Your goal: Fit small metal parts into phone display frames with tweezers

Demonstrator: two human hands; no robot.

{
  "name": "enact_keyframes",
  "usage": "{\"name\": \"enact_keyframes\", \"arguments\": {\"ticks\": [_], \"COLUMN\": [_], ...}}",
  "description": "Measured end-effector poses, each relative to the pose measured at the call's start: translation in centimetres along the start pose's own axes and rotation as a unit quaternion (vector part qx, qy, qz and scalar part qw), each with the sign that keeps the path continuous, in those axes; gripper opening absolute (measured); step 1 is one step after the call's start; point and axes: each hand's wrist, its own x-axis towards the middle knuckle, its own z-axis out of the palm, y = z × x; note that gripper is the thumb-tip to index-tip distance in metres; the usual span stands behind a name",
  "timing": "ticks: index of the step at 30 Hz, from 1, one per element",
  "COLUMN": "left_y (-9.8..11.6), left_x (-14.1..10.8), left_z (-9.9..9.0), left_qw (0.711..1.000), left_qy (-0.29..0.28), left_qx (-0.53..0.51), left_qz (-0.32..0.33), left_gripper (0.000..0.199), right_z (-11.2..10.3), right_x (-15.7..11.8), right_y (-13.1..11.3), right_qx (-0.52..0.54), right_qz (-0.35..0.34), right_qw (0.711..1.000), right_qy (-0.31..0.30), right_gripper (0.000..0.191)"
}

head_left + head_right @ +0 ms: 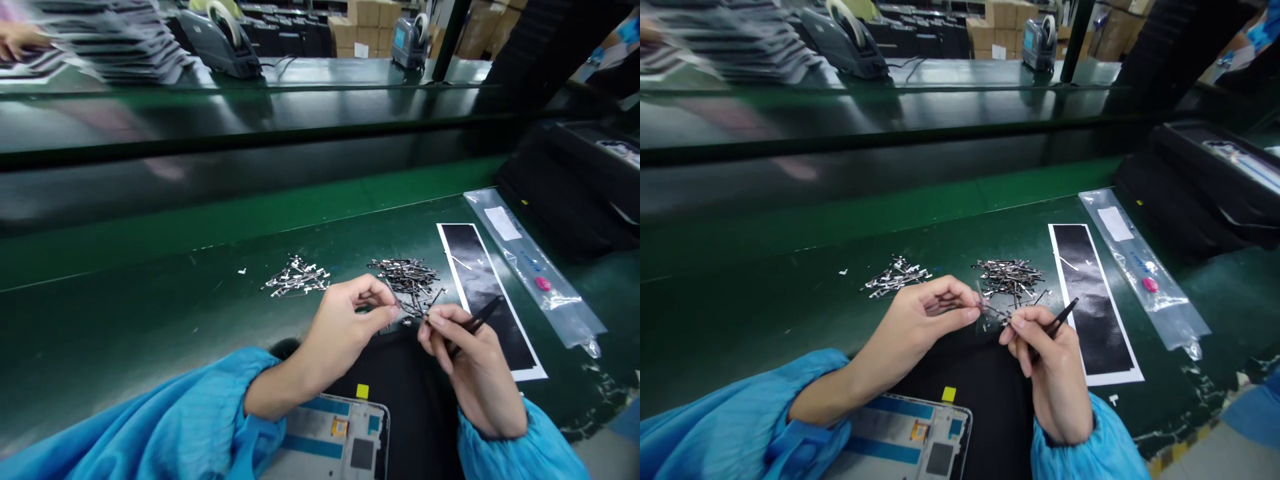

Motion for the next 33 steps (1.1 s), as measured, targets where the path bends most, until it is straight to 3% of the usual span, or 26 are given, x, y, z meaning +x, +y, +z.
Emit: {"name": "enact_keyframes", "arguments": {"ticks": [6, 11, 19, 27, 30, 33], "left_y": [-0.6, -0.4, 0.4, 0.5, 0.3, 0.2], "left_x": [-0.2, -0.5, -0.8, -0.7, -0.6, -0.7], "left_z": [1.0, 1.8, 1.6, 1.4, 1.3, 1.0], "left_qw": [0.994, 0.995, 0.995, 0.992, 0.988, 0.986], "left_qy": [-0.002, 0.002, 0.026, 0.008, 0.015, 0.016], "left_qx": [-0.114, -0.098, -0.083, -0.128, -0.145, -0.15], "left_qz": [0.0, 0.024, 0.045, -0.015, -0.044, -0.065], "left_gripper": [0.024, 0.01, 0.008, 0.006, 0.004, 0.006], "right_z": [0.8, 1.5, 1.9, 1.9, 1.2, -0.2], "right_x": [-0.1, -0.6, -0.7, -1.0, -0.6, 0.6], "right_y": [-0.2, -0.2, 0.1, -0.3, -0.5, -0.2], "right_qx": [0.057, 0.065, 0.049, 0.029, 0.007, -0.033], "right_qz": [0.018, 0.013, 0.0, 0.003, -0.019, -0.066], "right_qw": [0.998, 0.998, 0.999, 0.999, 1.0, 0.994], "right_qy": [-0.002, 0.001, -0.001, -0.022, 0.008, 0.076], "right_gripper": [0.019, 0.018, 0.019, 0.021, 0.021, 0.02]}}
